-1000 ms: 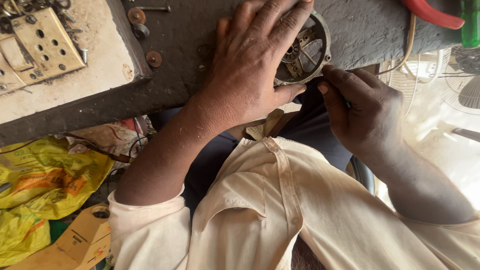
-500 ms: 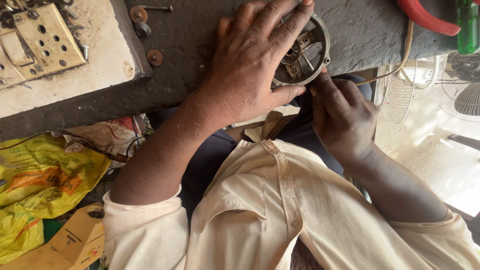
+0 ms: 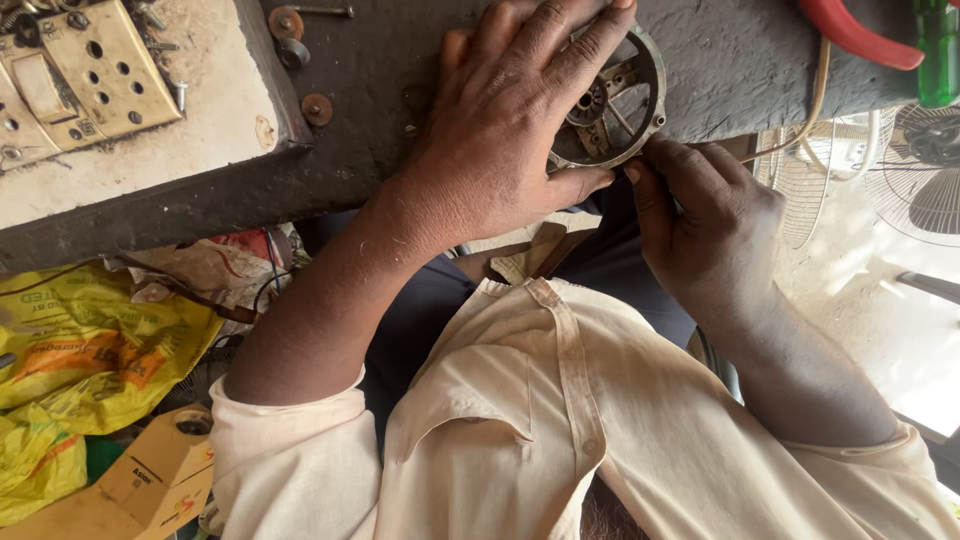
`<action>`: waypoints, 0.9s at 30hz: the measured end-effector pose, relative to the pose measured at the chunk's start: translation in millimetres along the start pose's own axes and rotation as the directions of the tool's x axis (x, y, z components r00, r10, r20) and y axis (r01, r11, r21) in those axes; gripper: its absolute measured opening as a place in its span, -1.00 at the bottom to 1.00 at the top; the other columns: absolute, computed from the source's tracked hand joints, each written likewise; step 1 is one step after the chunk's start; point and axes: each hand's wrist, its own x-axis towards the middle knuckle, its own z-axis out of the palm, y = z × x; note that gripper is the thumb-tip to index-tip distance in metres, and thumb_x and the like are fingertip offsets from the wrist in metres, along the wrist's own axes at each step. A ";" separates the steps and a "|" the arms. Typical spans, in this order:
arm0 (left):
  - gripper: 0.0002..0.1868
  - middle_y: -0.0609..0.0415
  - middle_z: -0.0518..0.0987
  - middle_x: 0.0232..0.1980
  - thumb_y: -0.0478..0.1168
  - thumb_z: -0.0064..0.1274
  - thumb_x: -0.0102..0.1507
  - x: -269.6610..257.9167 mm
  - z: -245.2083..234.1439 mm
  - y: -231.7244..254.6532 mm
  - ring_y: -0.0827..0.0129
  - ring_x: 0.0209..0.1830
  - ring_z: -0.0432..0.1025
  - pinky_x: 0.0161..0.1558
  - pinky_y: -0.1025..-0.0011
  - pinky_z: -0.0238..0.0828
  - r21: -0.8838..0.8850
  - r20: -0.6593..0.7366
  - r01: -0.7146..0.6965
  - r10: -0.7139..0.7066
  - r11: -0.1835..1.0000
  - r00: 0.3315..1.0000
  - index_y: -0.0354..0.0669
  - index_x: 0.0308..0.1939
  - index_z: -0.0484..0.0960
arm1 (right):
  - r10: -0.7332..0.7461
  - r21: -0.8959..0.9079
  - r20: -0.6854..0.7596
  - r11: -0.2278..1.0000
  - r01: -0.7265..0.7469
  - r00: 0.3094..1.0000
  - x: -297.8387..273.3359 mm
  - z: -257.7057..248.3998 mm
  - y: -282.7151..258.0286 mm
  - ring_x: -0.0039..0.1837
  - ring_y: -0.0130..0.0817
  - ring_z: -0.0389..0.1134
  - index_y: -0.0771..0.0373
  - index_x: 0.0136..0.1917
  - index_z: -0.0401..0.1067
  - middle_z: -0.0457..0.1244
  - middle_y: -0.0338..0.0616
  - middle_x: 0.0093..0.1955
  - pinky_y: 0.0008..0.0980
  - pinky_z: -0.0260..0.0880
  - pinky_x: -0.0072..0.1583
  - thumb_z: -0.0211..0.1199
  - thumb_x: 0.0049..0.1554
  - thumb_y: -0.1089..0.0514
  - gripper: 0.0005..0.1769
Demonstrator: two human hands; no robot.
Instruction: The person works on a circular electrical component, using pliers to remove a small ring and a screwdriver to adjust internal parts. The person then inserts a metal rod into the center of the component.
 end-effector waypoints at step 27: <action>0.21 0.00 0.07 0.62 0.35 0.45 0.20 3.0 5.1 -3.6 0.07 0.62 0.01 0.48 -0.14 0.07 0.066 -0.026 -0.006 0.007 0.998 1.000 0.08 0.65 -0.03 | -0.014 0.083 0.010 0.997 0.013 1.000 5.2 -3.0 7.9 -0.04 -0.26 0.48 0.30 0.08 0.54 0.41 -0.06 -0.10 -0.31 0.47 -0.03 0.37 0.42 0.21 -0.89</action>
